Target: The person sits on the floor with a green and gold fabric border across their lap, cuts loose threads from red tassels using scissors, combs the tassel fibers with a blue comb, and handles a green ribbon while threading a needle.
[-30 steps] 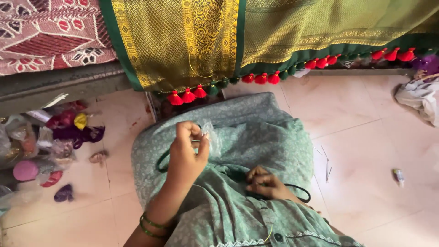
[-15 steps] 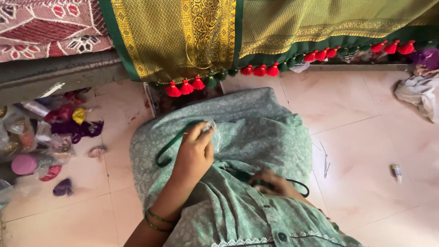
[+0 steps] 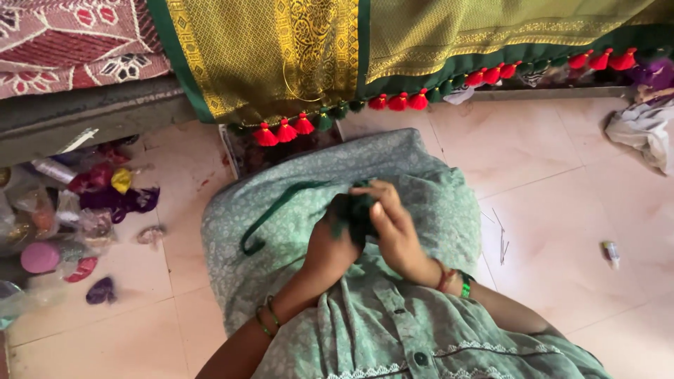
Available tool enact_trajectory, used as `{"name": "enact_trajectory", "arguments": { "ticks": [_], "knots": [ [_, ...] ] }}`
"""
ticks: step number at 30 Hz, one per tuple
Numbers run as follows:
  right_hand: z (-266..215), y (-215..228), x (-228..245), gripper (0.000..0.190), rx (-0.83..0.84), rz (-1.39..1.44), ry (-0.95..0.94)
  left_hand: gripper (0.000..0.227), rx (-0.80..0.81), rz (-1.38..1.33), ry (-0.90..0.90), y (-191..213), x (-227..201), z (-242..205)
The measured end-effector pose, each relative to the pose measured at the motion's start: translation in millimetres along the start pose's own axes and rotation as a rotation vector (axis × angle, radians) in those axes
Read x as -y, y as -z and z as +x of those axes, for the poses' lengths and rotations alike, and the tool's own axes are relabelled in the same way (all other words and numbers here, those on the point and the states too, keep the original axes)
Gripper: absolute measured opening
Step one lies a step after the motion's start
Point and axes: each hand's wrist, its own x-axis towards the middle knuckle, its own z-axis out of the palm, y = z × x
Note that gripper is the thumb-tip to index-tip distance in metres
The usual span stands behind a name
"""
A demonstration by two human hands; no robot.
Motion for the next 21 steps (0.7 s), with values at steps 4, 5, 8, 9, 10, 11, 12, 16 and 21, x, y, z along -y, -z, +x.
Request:
{"name": "enact_trajectory", "arguments": {
  "ticks": [4, 5, 8, 9, 10, 11, 12, 16, 21],
  "knots": [
    [-5.1, -21.3, 14.6, 0.04, 0.138, -0.61, 0.295, 0.05, -0.1, 0.094, -0.064, -14.1, 29.7, 3.6],
    [-7.0, -24.4, 17.7, 0.046, 0.183, -0.655, 0.318, 0.059, -0.161, 0.091, -0.163, -16.4, 35.5, 2.1],
    [-7.1, -7.8, -0.1, 0.046, 0.148, -0.731, 0.33, 0.073, -0.226, 0.113, -0.278, -4.5, 18.9, 8.8],
    [-7.4, -4.5, -1.0, 0.046, 0.145, -0.733, 0.328, 0.073, -0.222, 0.111, -0.278, -0.3, 8.2, 8.9],
    [-8.3, -0.3, -1.5, 0.037, 0.063, -0.766, 0.259, 0.076, -0.228, 0.157, -0.288, 2.9, -2.6, 8.5],
    [-9.3, 3.6, -2.1, 0.028, -0.018, -0.798, 0.188, 0.079, -0.234, 0.203, -0.298, 6.4, -13.3, 8.0],
    [-5.2, 8.2, -1.4, 0.028, -0.016, -0.801, 0.189, 0.079, -0.236, 0.201, -0.298, 4.5, -14.8, 8.5],
    [7.3, 24.3, -11.5, 0.02, -0.177, -0.856, 0.156, 0.072, -0.118, 0.347, -0.359, -10.8, -16.1, 2.7],
    [16.8, 48.6, -39.0, 0.025, -0.261, -0.854, 0.178, 0.061, 0.054, 0.431, -0.384, -24.2, -16.1, -1.9]
  ]
}}
